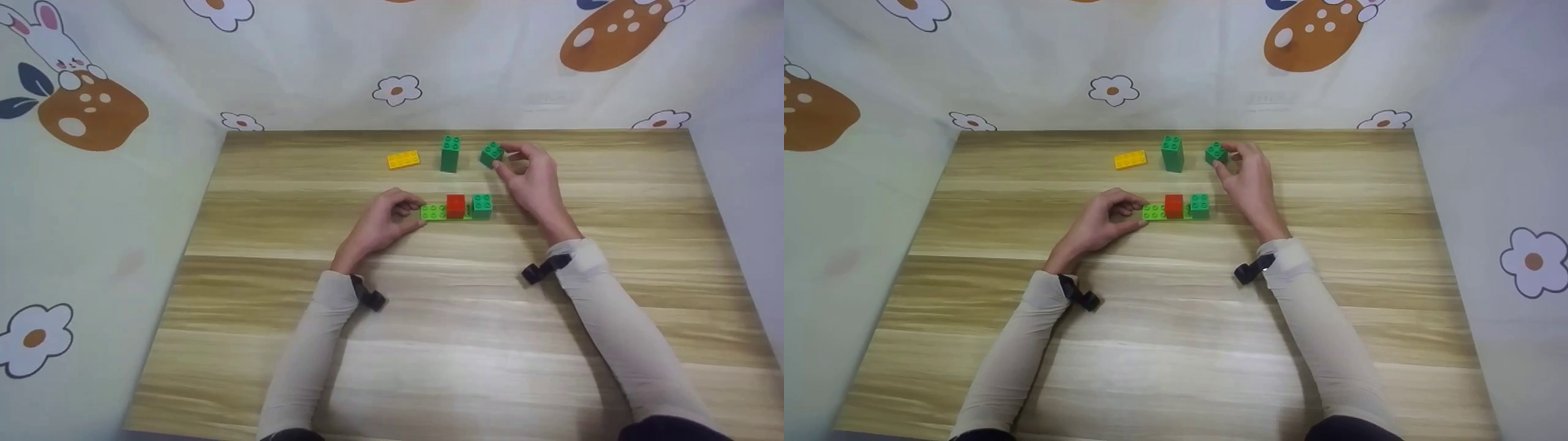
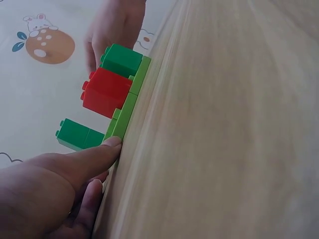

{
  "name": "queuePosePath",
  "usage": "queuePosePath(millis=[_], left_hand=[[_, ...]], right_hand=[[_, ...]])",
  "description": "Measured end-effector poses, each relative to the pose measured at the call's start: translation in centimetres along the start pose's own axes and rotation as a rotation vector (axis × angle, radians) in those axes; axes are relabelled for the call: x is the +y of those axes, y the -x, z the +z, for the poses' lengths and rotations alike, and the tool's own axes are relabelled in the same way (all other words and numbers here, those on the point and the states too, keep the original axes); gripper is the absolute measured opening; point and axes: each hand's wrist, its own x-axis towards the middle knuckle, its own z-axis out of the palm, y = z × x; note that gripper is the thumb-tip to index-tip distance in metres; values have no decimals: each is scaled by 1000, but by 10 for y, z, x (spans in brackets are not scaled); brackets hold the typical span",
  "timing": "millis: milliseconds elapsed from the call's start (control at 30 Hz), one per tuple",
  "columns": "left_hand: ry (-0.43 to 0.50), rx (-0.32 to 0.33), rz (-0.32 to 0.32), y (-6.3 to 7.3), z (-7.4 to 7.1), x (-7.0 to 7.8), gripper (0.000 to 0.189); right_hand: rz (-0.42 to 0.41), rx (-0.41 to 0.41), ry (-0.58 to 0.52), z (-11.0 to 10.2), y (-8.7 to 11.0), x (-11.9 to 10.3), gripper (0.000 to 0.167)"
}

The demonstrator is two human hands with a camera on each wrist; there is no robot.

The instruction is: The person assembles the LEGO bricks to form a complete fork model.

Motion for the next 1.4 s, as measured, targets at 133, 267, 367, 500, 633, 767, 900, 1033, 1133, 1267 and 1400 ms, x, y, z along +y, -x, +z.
queuePosePath(millis=[133, 267, 367, 500, 633, 767, 900, 1033, 1133, 1267, 1400], left_hand=[[2, 2, -2, 0, 0, 0, 35], [5, 3, -7, 0, 1, 0, 35], [20, 5, -4, 0, 0, 0, 35], [37, 6, 8, 1, 1, 0, 35], [41, 6, 9, 1, 1, 0, 35], [40, 8, 8, 1, 1, 1, 33], [35, 11, 6, 0, 1, 1, 32], [27, 10, 0, 0, 1, 1, 32], [27, 9, -4, 1, 1, 2, 32], [28, 9, -7, 1, 1, 2, 31], [33, 9, 2, 1, 1, 1, 31]], right_hand=[[9, 10, -2, 3, -4, 1, 41], [11, 36, 9, 6, -8, 3, 43], [4, 49, 19, 7, -11, 3, 43], [-3, 55, 18, 8, -13, 4, 42], [2, 50, 17, 9, -14, 6, 40], [6, 45, 12, 9, -15, 8, 39], [11, 40, 8, 9, -16, 9, 38], [17, 38, 5, 9, -16, 9, 36], [13, 36, 6, 9, -16, 9, 35], [0, 35, 9, 8, -15, 9, 33], [-13, 39, 13, 7, -12, 10, 32]])
